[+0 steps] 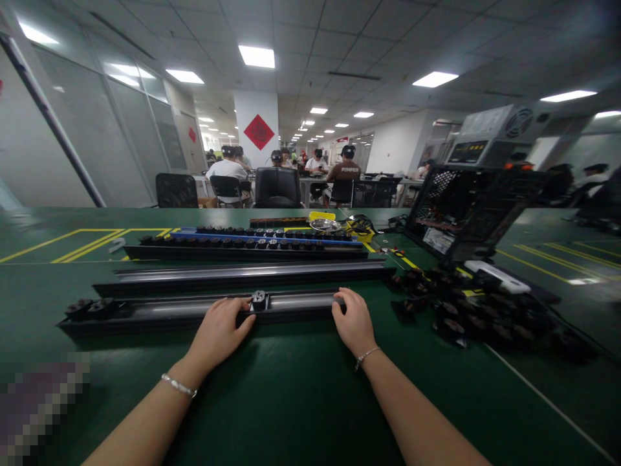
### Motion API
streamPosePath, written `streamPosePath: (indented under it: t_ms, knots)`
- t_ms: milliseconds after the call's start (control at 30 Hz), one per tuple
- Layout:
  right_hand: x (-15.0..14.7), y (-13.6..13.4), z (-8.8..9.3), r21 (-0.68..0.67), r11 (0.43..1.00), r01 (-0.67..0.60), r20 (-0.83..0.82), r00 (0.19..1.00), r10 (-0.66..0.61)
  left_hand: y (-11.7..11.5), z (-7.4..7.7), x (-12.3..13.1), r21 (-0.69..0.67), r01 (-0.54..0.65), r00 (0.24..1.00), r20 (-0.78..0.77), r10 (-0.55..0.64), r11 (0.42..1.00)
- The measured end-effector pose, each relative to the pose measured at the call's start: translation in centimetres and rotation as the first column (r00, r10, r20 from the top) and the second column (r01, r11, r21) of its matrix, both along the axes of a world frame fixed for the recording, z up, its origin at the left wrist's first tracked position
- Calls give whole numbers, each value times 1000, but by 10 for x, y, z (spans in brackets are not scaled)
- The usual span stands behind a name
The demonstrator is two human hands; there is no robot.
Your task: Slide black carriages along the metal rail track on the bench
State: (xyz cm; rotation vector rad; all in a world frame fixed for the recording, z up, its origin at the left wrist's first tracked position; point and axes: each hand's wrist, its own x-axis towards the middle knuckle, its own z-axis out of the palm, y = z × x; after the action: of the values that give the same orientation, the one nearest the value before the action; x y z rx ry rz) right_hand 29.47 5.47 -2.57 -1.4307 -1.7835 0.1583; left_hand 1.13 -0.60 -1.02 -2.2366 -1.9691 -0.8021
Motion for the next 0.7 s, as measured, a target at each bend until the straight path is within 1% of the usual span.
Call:
streamPosePath:
  t_ms: [200,400,567,700]
  knots:
    - [0,0,0,-7,1000,-6,-1,1000,6,0,0,1,-39,34,999,-7,-34,999]
    - [-1,-1,0,-17,1000,0,-3,1000,0,-1,-3,2,-49,67,995,-72,-70,997]
    - [-1,0,-2,11,1000,17,3,1000,-17,-2,-2,8,-64,97,985,-140,-105,993]
    - [-1,1,-4,55,998,36,60,997,-40,-2,0,14,-79,116,981,-150,-127,990]
